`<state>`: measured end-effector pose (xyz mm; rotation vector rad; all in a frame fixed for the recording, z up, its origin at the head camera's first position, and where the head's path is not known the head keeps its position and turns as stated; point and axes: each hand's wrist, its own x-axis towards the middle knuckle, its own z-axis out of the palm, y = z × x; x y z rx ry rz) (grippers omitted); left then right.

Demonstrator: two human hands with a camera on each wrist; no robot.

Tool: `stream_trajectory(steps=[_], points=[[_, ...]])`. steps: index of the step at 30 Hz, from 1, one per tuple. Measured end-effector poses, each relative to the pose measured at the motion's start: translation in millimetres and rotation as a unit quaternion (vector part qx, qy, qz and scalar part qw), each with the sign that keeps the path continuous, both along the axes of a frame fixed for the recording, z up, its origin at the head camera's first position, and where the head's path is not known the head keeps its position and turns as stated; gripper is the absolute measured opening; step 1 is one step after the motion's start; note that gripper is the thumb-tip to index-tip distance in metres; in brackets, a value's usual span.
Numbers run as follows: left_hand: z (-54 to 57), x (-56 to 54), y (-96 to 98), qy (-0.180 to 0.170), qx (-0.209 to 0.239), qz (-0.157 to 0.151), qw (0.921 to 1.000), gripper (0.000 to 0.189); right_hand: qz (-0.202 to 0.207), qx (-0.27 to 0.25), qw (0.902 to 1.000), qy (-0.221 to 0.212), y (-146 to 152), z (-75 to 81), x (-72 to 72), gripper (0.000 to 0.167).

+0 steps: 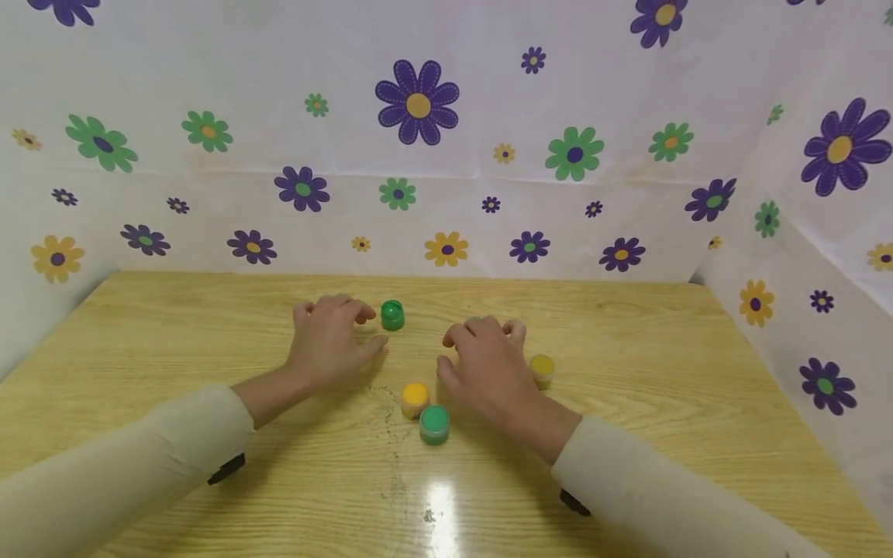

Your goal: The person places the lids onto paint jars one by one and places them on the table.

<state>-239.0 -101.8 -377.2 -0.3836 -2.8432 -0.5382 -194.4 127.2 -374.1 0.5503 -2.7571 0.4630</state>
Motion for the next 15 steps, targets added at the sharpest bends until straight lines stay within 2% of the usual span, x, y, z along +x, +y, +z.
stream_trajectory(steps=[4, 9, 15], points=[[-3.9, -15.7, 3.0, -0.022, 0.001, 0.007, 0.9997, 0.046, -0.035, -0.003, 0.9991, -0.023, 11.4, -1.6, -10.7, 0.028], [-7.6, -27.9, 7.1, -0.062, 0.008, 0.008, 0.998, 0.053, -0.067, 0.026, 0.9948, -0.071, 20.0, -1.8, -20.4, 0.048], [-8.5, -36.9, 9.6, -0.106, 0.017, 0.004, 0.9942, 0.049, -0.067, 0.072, 0.988, -0.12, 23.6, 0.4, -23.6, 0.06]])
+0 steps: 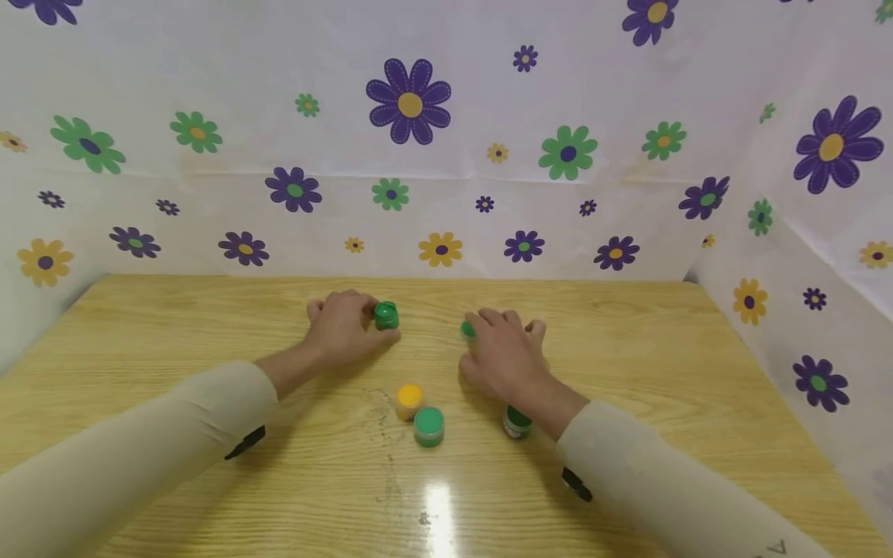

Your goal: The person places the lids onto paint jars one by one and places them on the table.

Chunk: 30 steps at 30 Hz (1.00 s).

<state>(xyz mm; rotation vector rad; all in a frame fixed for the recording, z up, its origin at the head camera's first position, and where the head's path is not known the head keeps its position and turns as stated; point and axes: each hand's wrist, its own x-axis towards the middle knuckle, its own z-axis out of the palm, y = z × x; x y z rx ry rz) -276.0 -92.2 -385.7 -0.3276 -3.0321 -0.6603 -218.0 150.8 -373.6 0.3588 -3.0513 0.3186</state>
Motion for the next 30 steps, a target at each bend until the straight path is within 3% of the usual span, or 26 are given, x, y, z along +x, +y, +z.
stream_trajectory(steps=[5, 10, 15, 20, 23, 26, 30], points=[[1.3, -1.2, -1.6, -0.014, 0.024, -0.004, 0.9996, 0.044, 0.018, 0.011, 0.9997, -0.015, -1.1, -0.2, 0.3, 0.056], [0.6, 4.9, -6.3, -0.012, 0.057, -0.031, 0.9978, 0.036, 0.037, -0.012, 0.9991, 0.013, -2.5, -2.1, 2.2, 0.033], [-0.6, 23.6, -13.4, 0.014, 0.073, -0.073, 0.9946, 0.03, 0.058, -0.032, 0.9972, 0.033, -4.1, -4.0, 5.0, 0.013], [1.5, 50.1, -22.9, 0.044, 0.093, -0.083, 0.9912, 0.031, 0.048, -0.041, 0.9976, 0.027, -10.1, -2.3, 5.9, 0.015], [3.1, 65.5, -25.3, 0.051, 0.115, -0.094, 0.9875, 0.027, 0.043, -0.079, 0.9957, 0.021, -14.9, -0.6, 8.8, 0.022], [4.6, 75.9, -25.2, 0.062, 0.118, -0.111, 0.9848, 0.028, 0.095, -0.14, 0.9842, 0.052, -18.9, -0.3, 13.2, 0.03], [5.0, 80.5, -23.8, 0.089, 0.097, -0.128, 0.9831, 0.031, 0.23, -0.196, 0.9446, 0.128, -25.1, -2.2, 19.8, 0.031]])
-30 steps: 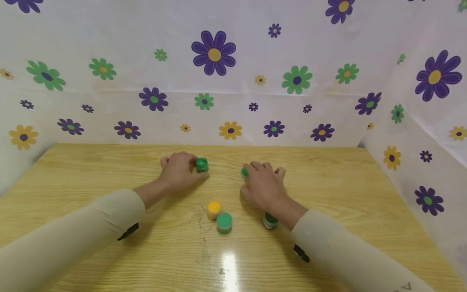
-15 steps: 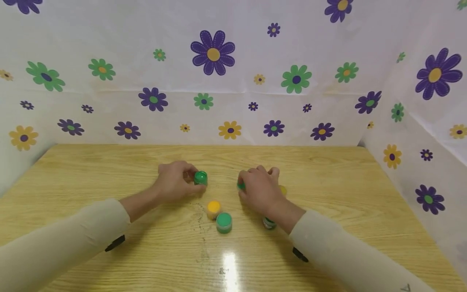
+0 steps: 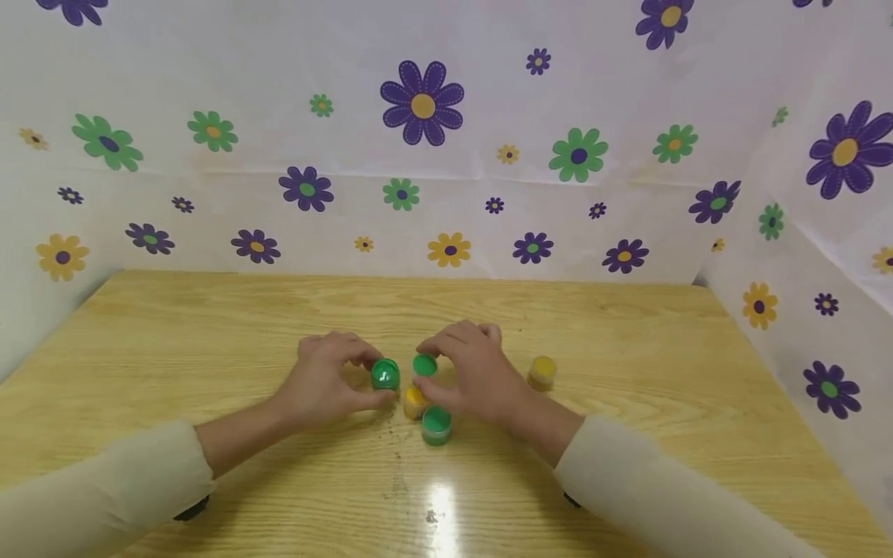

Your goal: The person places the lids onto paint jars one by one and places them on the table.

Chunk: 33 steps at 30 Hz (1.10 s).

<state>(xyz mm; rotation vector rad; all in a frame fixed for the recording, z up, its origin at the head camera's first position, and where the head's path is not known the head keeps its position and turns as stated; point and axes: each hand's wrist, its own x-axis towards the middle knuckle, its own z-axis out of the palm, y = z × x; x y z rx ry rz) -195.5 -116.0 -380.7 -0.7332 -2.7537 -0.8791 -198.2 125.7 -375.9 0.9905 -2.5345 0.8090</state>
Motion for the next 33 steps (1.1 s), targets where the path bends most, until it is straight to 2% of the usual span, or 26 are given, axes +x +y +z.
stream_trajectory(steps=[2, 5, 9, 15, 18, 22, 24, 27, 33], points=[[-0.7, 0.4, 1.1, 0.015, -0.007, -0.002, 0.9999, 0.03, 0.04, -0.011, 0.9985, 0.035, -3.0, -1.1, 3.7, 0.028], [-2.3, 3.6, 1.9, 0.04, -0.016, 0.0, 0.9991, 0.031, 0.05, -0.016, 0.9971, 0.055, -9.0, -2.4, 9.8, 0.027], [-4.3, 17.5, 4.0, 0.069, -0.024, 0.008, 0.9973, 0.03, 0.013, -0.038, 0.9988, 0.027, -18.8, -0.1, 24.9, 0.028], [-3.2, 42.7, 6.9, 0.101, -0.022, 0.042, 0.9937, 0.025, -0.016, -0.079, 0.996, -0.037, -32.1, 6.9, 47.8, 0.025], [-2.9, 49.2, 8.1, 0.104, -0.006, 0.029, 0.9941, 0.024, -0.014, -0.085, 0.9956, -0.038, -33.5, 6.7, 50.4, 0.025], [-4.8, 50.8, 8.6, 0.083, 0.02, -0.016, 0.9962, 0.025, 0.01, -0.078, 0.9969, 0.004, -31.0, 3.0, 47.1, 0.027], [-5.7, 49.1, 8.0, 0.073, 0.03, -0.028, 0.9965, 0.027, 0.027, -0.074, 0.9964, 0.032, -29.3, 0.8, 44.4, 0.029], [-6.5, 45.6, 6.6, 0.078, 0.032, -0.032, 0.9959, 0.03, 0.042, -0.068, 0.9949, 0.062, -27.1, -2.1, 40.9, 0.03], [-5.3, 42.1, 6.1, 0.108, 0.004, -0.025, 0.9938, 0.033, 0.047, -0.025, 0.9913, 0.12, -25.6, -2.8, 38.3, 0.028]])
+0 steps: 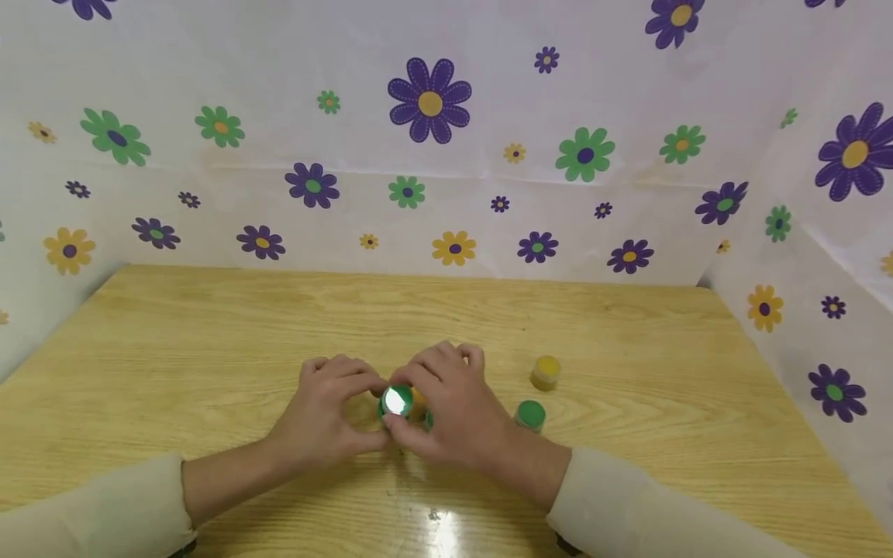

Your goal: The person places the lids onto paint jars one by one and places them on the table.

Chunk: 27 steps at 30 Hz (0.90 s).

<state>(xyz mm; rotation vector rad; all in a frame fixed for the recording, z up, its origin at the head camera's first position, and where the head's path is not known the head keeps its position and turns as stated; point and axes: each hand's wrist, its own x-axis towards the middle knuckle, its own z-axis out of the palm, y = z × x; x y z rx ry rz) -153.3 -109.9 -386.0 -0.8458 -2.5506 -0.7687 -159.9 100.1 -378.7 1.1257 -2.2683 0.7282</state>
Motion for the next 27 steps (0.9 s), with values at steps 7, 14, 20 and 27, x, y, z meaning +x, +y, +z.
stream_trajectory(steps=[7, 14, 20, 27], points=[[1.5, -1.8, 0.6, 0.005, -0.024, 0.013, 0.9996, 0.034, -0.016, 0.026, 0.9974, 0.065, -0.8, 0.4, 0.6, 0.028], [-0.5, -0.8, 1.1, 0.03, -0.025, 0.001, 0.9993, 0.03, -0.04, 0.056, 0.9962, 0.054, 0.0, 1.2, 1.3, 0.028], [-1.4, -0.4, 0.5, 0.034, -0.02, 0.003, 0.9992, 0.032, -0.004, 0.062, 0.9966, 0.054, -0.4, -1.0, 0.3, 0.027], [-2.0, -1.7, -0.1, 0.047, -0.015, 0.001, 0.9988, 0.033, 0.013, 0.072, 0.9951, 0.067, -1.7, -1.7, -0.1, 0.025]])
